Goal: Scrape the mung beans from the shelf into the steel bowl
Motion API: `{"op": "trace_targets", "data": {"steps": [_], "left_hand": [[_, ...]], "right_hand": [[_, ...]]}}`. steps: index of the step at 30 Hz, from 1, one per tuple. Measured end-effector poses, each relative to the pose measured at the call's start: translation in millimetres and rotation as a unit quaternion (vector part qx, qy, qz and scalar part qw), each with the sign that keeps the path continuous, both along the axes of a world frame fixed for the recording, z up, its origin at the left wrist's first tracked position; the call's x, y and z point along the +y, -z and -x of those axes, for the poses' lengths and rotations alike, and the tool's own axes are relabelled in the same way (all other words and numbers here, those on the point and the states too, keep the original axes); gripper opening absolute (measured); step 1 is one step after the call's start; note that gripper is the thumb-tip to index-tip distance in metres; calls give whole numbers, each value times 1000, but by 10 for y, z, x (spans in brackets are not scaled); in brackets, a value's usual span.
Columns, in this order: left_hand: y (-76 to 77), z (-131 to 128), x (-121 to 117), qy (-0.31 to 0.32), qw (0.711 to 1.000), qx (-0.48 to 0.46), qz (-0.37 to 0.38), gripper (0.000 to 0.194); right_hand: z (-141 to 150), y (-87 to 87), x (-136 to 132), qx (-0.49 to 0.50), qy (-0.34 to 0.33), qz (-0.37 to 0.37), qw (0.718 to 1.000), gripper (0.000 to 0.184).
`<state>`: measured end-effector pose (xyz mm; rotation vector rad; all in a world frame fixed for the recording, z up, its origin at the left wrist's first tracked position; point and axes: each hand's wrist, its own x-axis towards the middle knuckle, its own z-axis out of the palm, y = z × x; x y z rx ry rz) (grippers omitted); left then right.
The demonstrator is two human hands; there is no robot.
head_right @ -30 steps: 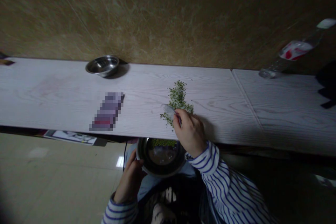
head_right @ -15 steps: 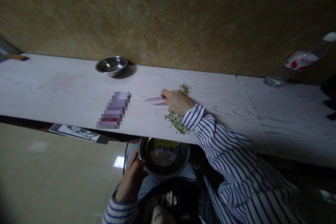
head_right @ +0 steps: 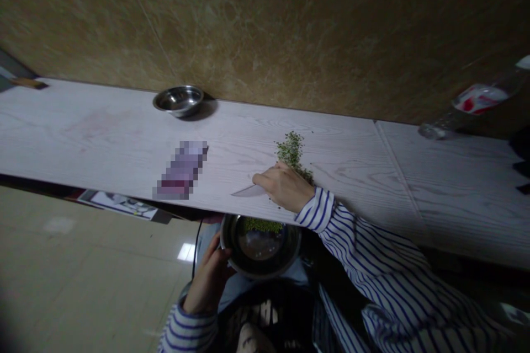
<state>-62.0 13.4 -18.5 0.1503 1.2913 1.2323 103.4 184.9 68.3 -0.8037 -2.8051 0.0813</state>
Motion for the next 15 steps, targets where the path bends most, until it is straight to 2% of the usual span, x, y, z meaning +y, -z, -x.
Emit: {"op": "trace_targets", "data": {"steps": [10,15], "left_hand": [[12,0,-5,14,999,-32,-29,60],[25,-7,-2,22,998,-41,-31,61]], "right_hand": [[-154,-45,-281,7,-54,16,998,20],[-260,-58,-341,54,-43,17,997,19]]}}
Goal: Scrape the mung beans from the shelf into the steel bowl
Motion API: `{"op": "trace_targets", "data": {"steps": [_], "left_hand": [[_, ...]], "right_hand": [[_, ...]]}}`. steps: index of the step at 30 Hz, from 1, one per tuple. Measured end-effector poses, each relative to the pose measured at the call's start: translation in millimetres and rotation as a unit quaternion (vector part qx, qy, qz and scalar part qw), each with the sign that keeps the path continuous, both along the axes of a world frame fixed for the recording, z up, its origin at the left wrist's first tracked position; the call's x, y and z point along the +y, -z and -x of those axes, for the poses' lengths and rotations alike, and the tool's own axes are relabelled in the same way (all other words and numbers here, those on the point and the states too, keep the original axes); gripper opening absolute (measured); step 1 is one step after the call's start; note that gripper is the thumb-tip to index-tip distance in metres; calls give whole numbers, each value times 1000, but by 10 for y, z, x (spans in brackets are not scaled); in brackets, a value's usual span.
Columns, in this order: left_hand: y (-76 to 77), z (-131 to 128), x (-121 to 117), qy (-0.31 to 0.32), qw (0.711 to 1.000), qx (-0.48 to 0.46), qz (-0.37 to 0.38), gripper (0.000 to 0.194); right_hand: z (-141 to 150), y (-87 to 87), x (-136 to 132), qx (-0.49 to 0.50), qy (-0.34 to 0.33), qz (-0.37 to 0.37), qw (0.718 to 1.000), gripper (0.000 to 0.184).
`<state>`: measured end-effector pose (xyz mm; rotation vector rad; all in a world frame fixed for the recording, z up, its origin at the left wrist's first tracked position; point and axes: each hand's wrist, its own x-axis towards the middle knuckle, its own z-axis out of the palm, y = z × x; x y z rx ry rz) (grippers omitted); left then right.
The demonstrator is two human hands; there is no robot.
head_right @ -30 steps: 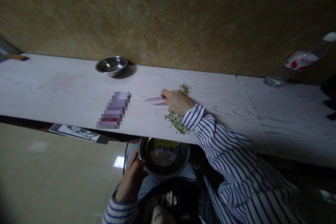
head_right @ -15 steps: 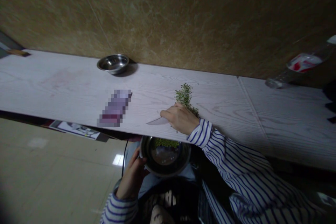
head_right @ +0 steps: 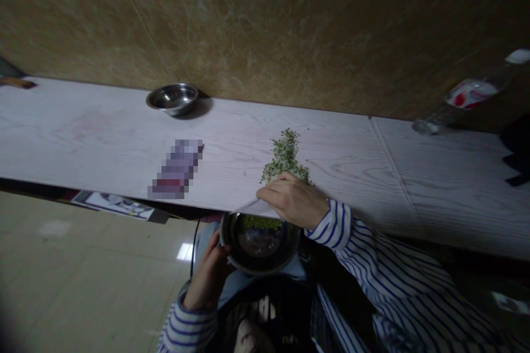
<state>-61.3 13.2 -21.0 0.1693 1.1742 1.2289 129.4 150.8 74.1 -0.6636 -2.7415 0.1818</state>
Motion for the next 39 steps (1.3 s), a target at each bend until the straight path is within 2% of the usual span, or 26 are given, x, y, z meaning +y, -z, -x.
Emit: {"op": "trace_targets", "data": {"steps": [4,8,13,21,27,33,39], "left_hand": [[13,0,2,-4,1000,0,2,59],[-8,9,5,-1,1000,9,9,57],[-33,14,6,0,1000,14,4,58],[-8,-18,25,-18,999,29,20,65],[-6,0,21,-26,999,24,13,58],[-19,30,0,4,1000,3,-8,46],[-28,24,5,9,1000,-4,-14,45]], "right_hand": [[-54,16,31,70,104,-15,992,16],[-32,35,32,110,221,-38,968,18],[17,54,-11,108,294,-63,948,18],[43,56,-34,24,285,-108,952,18],[-7,42,-87,7,272,-96,957,19],[-92,26,-172,5,253,-83,964,20],[-218,-20,-257,22,246,-58,967,18]]}}
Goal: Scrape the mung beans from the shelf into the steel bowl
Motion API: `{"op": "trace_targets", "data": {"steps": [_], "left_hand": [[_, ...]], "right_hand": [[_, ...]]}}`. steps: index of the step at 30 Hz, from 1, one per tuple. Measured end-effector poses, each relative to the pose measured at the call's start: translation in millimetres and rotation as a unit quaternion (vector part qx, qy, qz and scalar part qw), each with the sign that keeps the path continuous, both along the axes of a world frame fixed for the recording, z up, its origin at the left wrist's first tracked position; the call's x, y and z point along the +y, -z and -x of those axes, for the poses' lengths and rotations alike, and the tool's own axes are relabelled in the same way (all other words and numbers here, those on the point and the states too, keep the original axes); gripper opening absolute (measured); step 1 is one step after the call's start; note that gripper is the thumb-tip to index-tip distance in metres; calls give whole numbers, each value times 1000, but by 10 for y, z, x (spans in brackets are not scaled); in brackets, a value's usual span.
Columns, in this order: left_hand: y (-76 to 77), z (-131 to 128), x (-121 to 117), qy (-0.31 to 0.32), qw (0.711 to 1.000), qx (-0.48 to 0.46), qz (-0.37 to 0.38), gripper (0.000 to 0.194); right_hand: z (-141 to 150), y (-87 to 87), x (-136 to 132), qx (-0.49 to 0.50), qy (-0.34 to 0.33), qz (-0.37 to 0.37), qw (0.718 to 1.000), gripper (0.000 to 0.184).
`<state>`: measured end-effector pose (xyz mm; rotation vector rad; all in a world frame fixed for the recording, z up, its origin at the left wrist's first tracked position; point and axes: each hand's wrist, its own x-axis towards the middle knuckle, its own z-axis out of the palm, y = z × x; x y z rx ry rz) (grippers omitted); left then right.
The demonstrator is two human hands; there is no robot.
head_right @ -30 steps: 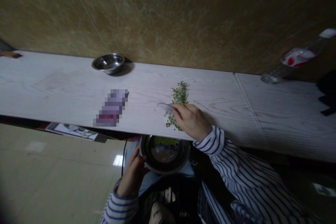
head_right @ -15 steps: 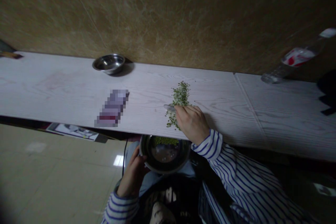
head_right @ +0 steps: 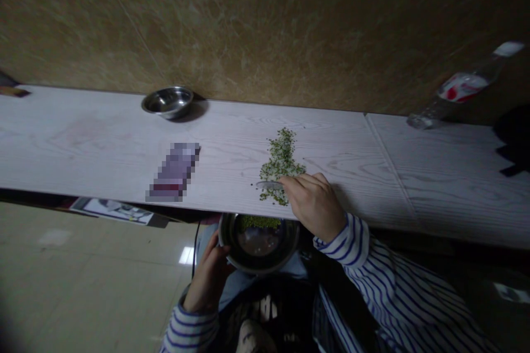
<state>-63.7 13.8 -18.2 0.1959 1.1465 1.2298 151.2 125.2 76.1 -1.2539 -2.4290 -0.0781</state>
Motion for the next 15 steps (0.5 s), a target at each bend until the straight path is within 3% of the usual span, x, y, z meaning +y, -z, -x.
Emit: {"op": "trace_targets", "data": {"steps": [15], "left_hand": [[50,-27,0,3,1000,17,14,50]], "right_hand": [[61,121,-300,18,2,-39,999,16]]}}
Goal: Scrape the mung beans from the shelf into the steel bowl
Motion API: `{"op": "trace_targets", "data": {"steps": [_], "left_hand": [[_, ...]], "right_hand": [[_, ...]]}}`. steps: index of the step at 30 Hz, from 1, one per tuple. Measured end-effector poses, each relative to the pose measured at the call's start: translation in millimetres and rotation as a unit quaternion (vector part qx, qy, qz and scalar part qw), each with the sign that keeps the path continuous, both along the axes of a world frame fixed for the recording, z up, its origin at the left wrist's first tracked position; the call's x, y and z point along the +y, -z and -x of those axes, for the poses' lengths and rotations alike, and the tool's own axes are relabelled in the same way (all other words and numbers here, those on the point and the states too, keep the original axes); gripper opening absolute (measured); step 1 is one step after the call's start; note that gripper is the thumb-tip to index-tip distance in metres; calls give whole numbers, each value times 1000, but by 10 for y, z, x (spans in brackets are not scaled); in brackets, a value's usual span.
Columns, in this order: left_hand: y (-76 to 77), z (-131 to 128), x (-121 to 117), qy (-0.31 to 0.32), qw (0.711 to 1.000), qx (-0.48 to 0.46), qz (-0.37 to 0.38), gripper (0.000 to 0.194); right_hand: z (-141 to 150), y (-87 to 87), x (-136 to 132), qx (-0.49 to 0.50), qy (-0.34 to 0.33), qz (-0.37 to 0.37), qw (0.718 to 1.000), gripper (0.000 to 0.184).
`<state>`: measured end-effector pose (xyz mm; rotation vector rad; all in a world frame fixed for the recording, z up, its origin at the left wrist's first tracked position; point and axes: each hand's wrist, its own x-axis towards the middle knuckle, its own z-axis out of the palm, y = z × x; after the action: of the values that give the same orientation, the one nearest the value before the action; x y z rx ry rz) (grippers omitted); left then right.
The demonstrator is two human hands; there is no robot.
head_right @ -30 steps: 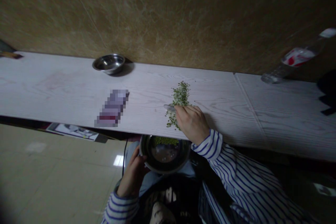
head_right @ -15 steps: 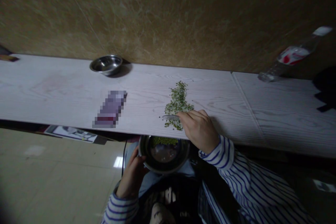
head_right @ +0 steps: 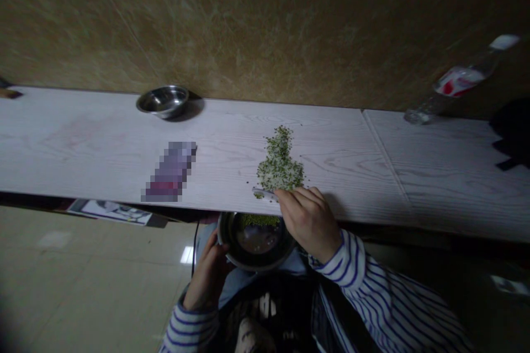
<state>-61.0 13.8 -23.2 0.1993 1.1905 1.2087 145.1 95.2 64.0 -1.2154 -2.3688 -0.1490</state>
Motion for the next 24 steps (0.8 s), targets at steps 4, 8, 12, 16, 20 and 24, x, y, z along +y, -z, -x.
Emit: {"op": "trace_targets", "data": {"steps": [4,8,12,16,20,24], "left_hand": [[-15,-8,-1,6,1000,1,-8,49],[-15,-17,-2,0,1000,2,-7,47],[-23,-16,7,1,1000,6,-5,50],[-54,-18,19,0,1000,11,-6,50],[-76,-24,30,0,1000,11,-6,50],[-73,-24,34,3,1000,15,-5,49]], "right_hand": [[-31,25,-36,42,16,-7,999,15],[-33,68,-65,49,27,-10,998,15],[11,96,-117,55,24,-3,998,16],[32,103,-154,70,19,0,997,15],[8,119,-161,88,33,-1,996,16],[1,142,-180,91,38,3,995,16]]}}
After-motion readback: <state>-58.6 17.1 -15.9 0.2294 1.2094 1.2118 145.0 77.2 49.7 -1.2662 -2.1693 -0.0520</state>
